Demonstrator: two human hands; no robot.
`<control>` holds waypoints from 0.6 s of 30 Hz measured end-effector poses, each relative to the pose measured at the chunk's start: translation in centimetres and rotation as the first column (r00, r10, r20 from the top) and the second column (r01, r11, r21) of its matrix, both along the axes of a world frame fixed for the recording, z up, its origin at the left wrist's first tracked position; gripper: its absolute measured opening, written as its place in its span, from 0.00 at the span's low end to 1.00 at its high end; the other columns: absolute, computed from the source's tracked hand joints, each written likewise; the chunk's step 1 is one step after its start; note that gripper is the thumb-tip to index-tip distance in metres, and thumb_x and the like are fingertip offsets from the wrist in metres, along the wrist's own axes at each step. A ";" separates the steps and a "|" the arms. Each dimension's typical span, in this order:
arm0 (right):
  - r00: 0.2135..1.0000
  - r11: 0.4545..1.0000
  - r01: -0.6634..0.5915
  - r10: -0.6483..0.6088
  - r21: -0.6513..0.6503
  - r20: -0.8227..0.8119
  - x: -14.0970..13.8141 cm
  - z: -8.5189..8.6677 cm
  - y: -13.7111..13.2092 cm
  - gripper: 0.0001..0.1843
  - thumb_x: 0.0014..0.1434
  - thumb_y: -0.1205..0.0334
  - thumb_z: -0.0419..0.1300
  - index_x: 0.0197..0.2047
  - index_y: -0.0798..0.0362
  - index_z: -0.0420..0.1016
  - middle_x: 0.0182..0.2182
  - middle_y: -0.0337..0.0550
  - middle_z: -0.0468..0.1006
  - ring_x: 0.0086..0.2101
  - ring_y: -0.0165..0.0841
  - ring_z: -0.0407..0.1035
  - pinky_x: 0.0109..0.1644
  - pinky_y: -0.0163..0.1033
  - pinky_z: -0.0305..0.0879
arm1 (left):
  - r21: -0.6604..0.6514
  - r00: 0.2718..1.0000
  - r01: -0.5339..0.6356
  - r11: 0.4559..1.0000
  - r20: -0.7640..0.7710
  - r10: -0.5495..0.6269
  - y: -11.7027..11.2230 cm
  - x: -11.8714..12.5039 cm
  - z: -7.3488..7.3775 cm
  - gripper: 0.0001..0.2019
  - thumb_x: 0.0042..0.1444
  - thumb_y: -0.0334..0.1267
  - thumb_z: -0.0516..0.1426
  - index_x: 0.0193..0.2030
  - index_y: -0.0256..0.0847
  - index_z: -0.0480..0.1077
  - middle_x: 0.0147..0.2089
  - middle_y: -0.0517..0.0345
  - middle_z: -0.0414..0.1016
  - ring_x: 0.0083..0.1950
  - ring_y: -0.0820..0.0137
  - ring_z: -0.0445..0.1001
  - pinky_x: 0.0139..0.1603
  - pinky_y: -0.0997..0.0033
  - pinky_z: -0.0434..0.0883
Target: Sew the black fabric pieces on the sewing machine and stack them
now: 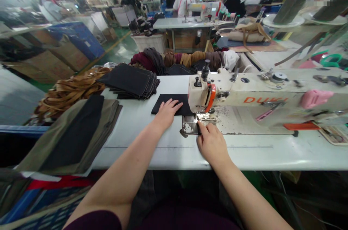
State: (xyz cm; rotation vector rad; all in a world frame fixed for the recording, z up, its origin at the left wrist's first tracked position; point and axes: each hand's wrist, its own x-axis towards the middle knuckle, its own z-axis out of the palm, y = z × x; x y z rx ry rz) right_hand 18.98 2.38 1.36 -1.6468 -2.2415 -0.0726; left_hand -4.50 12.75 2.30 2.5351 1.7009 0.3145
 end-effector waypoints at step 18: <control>0.914 0.999 0.031 -0.019 0.024 -0.405 1.2 0.0 -0.7 0.14 0.68 0.63 0.51 0.51 0.56 0.74 0.42 0.50 0.75 0.43 0.40 0.69 0.52 0.43 0.65 | 0.046 0.903 -0.260 0.965 -0.341 0.260 -9.4 0.5 3.8 0.14 0.69 0.45 0.54 0.44 0.34 0.72 0.43 0.42 0.72 0.46 0.53 0.76 0.41 0.59 0.76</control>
